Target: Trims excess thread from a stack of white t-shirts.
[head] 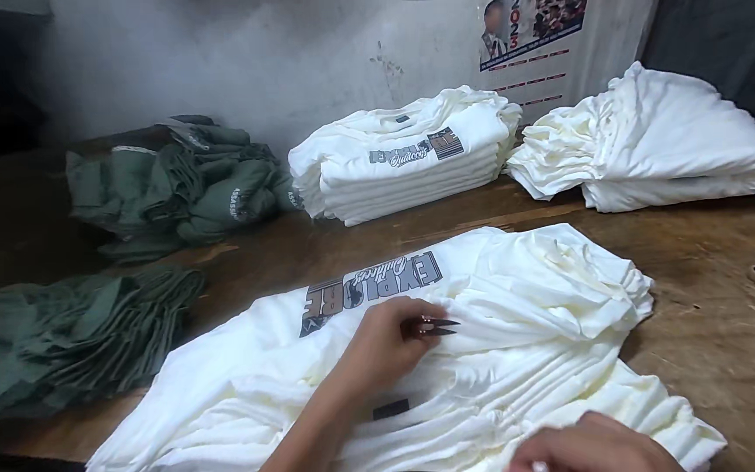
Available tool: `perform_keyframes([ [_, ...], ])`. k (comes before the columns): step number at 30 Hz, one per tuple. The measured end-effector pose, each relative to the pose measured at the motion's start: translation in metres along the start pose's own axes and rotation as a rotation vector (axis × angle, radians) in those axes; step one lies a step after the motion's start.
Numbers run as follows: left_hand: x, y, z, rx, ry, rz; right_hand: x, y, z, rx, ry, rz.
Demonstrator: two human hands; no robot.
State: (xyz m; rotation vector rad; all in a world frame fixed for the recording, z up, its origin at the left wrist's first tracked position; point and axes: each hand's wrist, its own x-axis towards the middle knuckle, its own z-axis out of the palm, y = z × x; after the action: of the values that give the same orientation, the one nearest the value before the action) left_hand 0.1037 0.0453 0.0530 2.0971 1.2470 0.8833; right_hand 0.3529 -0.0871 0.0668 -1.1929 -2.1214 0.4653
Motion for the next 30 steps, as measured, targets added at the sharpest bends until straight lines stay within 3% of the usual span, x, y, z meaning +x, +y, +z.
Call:
perform_keyframes([
  [2, -0.004, -0.001, -0.001, -0.001, 0.006, 0.066, 0.012, 0.002, 0.021, -0.150, 0.218, -0.017],
  [5, -0.012, -0.004, -0.002, 0.072, 0.049, 0.209, 0.030, 0.015, 0.052, -0.332, 0.374, -0.113],
  [8, -0.026, 0.000, -0.006, 0.142, 0.016, 0.322, 0.032, 0.025, 0.065, -0.217, 0.470, -0.191],
  [10, -0.041, 0.001, -0.006, 0.170, -0.050, 0.368, 0.026, 0.028, 0.057, 0.050, 0.458, -0.234],
  [13, -0.062, 0.002, 0.007, 0.231, 0.028, 0.475, 0.014, 0.034, 0.036, 0.325, 0.250, -0.237],
  [17, -0.078, 0.008, 0.016, 0.225, 0.154, 0.652, 0.018, 0.029, 0.036, -0.005, 0.297, -0.160],
  [20, -0.084, 0.005, 0.025, 0.233, 0.190, 0.711, 0.024, 0.033, 0.048, -0.189, 0.310, -0.286],
  [23, -0.088, 0.003, 0.025, 0.271, 0.151, 0.686, 0.019, 0.040, 0.054, -0.216, 0.412, -0.433],
  [27, -0.086, 0.019, 0.000, 0.343, 0.115, 0.554, 0.001, 0.041, 0.052, -0.218, 0.444, -0.449],
  [30, -0.070, 0.028, -0.009, 0.463, 0.170, 0.655, -0.006, 0.040, 0.058, -0.290, 0.466, -0.526],
])
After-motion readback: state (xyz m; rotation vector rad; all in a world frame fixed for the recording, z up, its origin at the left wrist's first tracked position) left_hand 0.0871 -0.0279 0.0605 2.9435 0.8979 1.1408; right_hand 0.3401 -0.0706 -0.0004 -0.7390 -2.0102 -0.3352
